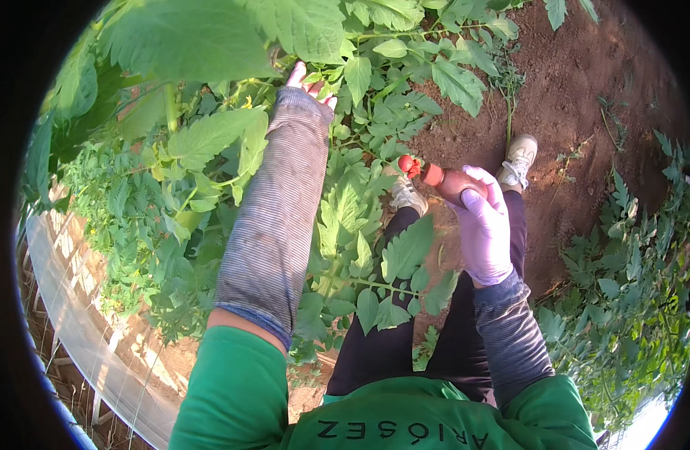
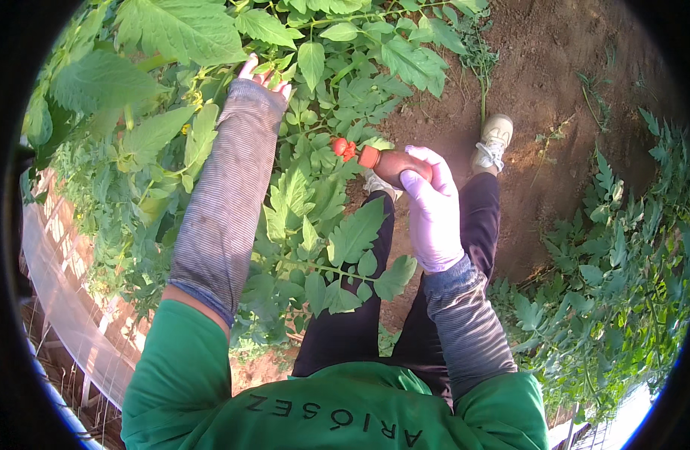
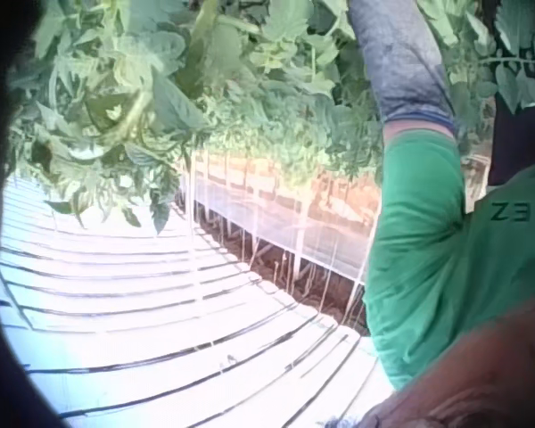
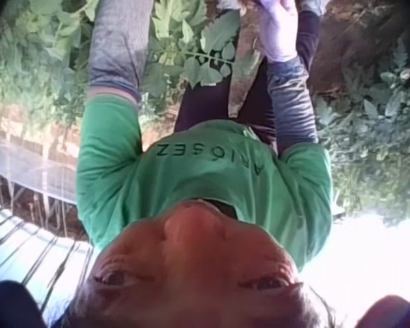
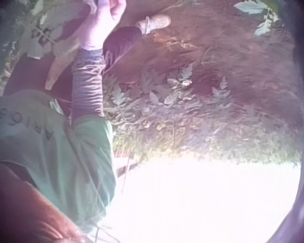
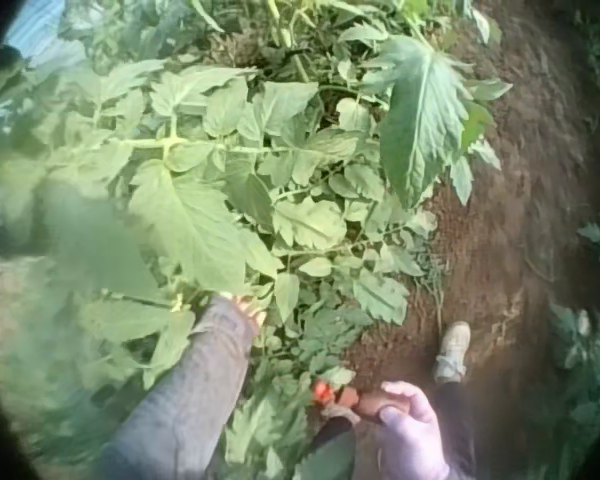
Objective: The person walks between rows of tomato plants in a greenhouse and uses a small red handheld cutter to harvest ripe red tomatoes. They reach into the foliage, cut the stems, and collect the tomatoes in their hand, moving along the row as they work.
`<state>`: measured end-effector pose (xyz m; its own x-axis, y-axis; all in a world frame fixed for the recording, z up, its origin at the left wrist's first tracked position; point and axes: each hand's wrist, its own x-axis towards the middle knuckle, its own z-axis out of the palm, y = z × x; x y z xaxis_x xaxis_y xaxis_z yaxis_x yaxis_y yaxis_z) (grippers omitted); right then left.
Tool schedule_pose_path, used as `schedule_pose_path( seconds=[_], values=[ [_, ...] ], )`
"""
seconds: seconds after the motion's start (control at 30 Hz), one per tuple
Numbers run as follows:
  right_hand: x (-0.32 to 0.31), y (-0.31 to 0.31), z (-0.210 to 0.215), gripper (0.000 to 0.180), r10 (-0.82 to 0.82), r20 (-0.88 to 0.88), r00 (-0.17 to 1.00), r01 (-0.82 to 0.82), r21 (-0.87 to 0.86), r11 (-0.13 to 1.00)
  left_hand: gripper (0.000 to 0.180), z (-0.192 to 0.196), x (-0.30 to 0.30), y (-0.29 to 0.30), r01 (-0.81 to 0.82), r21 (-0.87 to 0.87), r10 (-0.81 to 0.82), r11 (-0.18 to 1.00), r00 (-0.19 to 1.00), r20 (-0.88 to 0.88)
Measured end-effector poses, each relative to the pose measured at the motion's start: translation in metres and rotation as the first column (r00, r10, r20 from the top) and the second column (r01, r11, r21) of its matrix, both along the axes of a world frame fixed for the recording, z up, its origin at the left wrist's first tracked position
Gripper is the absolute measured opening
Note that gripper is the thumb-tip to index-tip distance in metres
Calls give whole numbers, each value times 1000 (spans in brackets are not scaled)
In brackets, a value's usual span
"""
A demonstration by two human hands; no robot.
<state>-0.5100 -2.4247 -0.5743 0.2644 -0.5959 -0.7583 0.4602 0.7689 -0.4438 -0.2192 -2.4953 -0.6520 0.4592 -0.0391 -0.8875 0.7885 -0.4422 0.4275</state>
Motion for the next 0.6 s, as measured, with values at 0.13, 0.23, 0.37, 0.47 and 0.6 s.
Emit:
schedule_pose_path(
  seconds=[0.13, 0.23, 0.37, 0.47, 0.6],
  values=[
    [-32, -8, -13, 35, -21, -34, 999, 21, 7, 1000, 46, -33, 8, -34, -41, -71, 46, 997, 997, 66],
    [-56, -17, -17, 36, -2, -74, 997, 4, 27, 1000, 44, -49, 19, -42, -25, -98, 36, 995, 993, 110],
    [-74, -23, -28, 37, -13, -102, 995, 18, 42, 999, 41, -67, 28, -57, -5, -100, 19, 995, 990, 142],
    [-86, -29, -29, 37, -8, -104, 995, 14, 50, 999, 38, -72, 29, -61, 27, -88, -11, 996, 985, 170],
    [-99, -43, -21, 36, -32, -102, 994, 35, 32, 999, 35, -76, 18, -42, 156, 3, -153, 988, 966, 206]
  ],
)
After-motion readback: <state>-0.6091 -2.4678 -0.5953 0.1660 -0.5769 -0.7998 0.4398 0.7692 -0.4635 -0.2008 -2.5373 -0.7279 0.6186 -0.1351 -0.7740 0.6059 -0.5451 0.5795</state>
